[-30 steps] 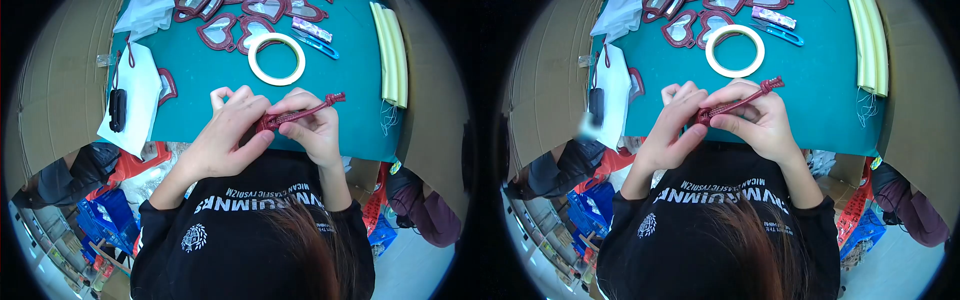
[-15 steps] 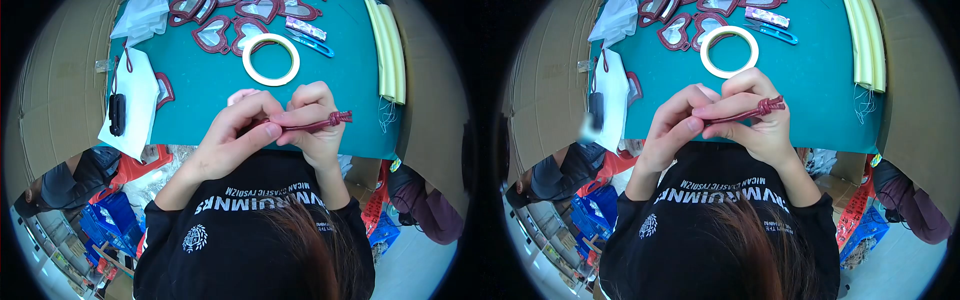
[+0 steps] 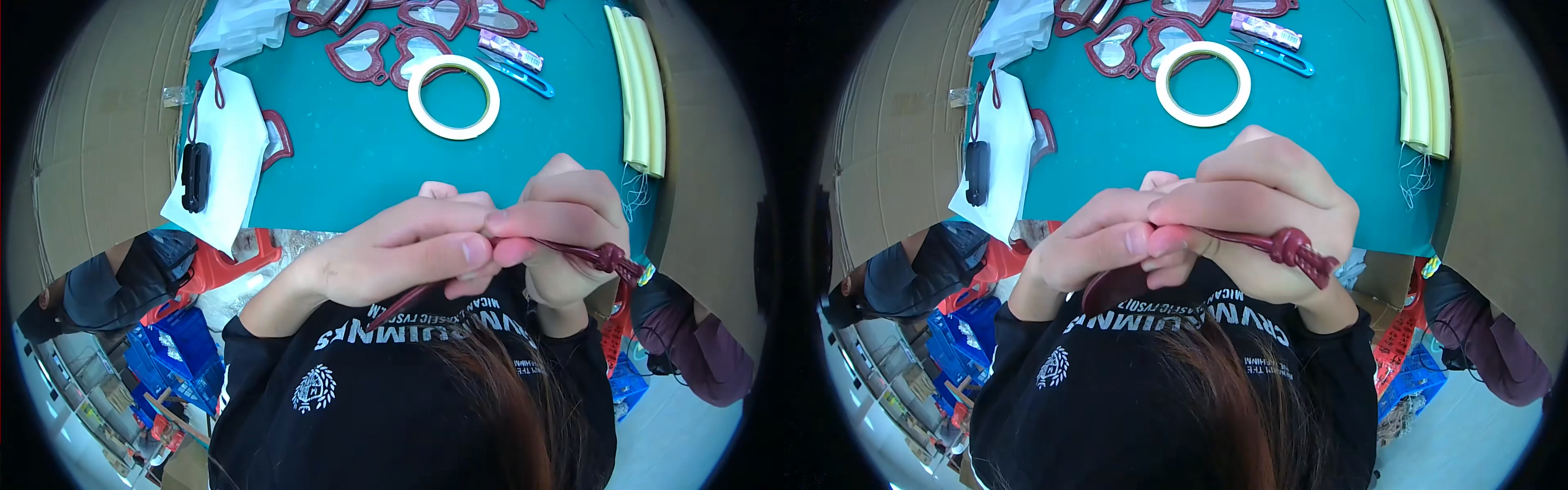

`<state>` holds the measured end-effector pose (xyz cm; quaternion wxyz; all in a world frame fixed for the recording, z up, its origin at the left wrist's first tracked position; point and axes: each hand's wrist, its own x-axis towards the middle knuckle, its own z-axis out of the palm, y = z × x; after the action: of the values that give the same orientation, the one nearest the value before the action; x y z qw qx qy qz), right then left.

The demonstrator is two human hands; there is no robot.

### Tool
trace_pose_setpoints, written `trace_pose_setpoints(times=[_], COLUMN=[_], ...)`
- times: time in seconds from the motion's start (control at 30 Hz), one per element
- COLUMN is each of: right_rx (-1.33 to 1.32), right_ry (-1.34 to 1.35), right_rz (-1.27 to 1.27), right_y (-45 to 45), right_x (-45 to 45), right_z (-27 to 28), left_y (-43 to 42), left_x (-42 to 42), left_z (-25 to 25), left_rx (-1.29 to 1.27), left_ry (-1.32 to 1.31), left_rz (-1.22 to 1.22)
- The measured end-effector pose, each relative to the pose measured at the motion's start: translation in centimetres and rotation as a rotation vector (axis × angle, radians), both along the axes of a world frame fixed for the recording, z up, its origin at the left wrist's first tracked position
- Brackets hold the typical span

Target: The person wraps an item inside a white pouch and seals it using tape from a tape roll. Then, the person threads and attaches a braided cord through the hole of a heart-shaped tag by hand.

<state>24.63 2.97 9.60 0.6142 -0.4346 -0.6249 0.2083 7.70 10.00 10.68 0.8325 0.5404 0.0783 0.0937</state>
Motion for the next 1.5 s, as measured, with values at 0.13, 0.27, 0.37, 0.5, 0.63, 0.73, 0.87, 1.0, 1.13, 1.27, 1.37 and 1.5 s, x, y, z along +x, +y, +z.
trace_pose_setpoints(times=[0.13, 0.27, 0.37, 0.5, 0.63, 0.73, 0.87, 1.0, 1.13, 1.27, 1.37, 1.5], right_rx=[-0.062, 0.046, 0.09, -0.057, -0.675, -0.72, -0.713, -0.689, -0.671, -0.616, -0.582, -0.56], right_ry=[0.034, -0.072, 0.088, 0.237, 1.021, 1.017, 0.854, 0.698, 0.653, 0.66, 0.662, 0.651], right_rz=[0.048, 0.054, 0.055, 0.155, 0.351, 0.391, 0.346, 0.296, 0.264, 0.226, 0.206, 0.176], right_y=[-0.1, 0.6, 2.3, 3.0, 3.3, 3.5, 3.6, 3.9, 3.9, 3.7, 3.6, 3.6], right_x=[0.0, 0.2, 0.8, 0.8, -0.3, -0.7, -1.5, -1.6, -1.7, -1.9, -2.0, -1.8], right_z=[0.7, -0.1, -1.6, -2.6, -3.7, -5.8, -7.7, -7.7, -7.6, -7.7, -7.6, -7.3], left_y=[-0.5, -1.0, 0.6, 1.4, 1.8, 2.6, 3.0, 3.0, 2.7, 2.3, 2.1, 1.9], left_x=[-0.4, -0.7, -1.2, -1.8, -1.6, -1.7, -2.1, -2.1, -2.0, -1.8, -1.6, -1.4], left_z=[0.4, -0.4, -0.1, -0.2, -1.2, -2.7, -3.9, -3.7, -3.8, -3.6, -3.1, -3.3], left_rx=[-0.005, -0.158, -0.017, 0.185, 0.434, 0.568, 0.649, 0.646, 0.656, 0.687, 0.739, 0.708], left_ry=[-0.026, -0.012, 0.119, 0.277, 0.496, 0.593, 0.638, 0.692, 0.727, 0.678, 0.648, 0.605], left_rz=[-0.073, -0.146, -0.089, 0.121, 0.415, 0.525, 0.521, 0.495, 0.5, 0.545, 0.567, 0.596])
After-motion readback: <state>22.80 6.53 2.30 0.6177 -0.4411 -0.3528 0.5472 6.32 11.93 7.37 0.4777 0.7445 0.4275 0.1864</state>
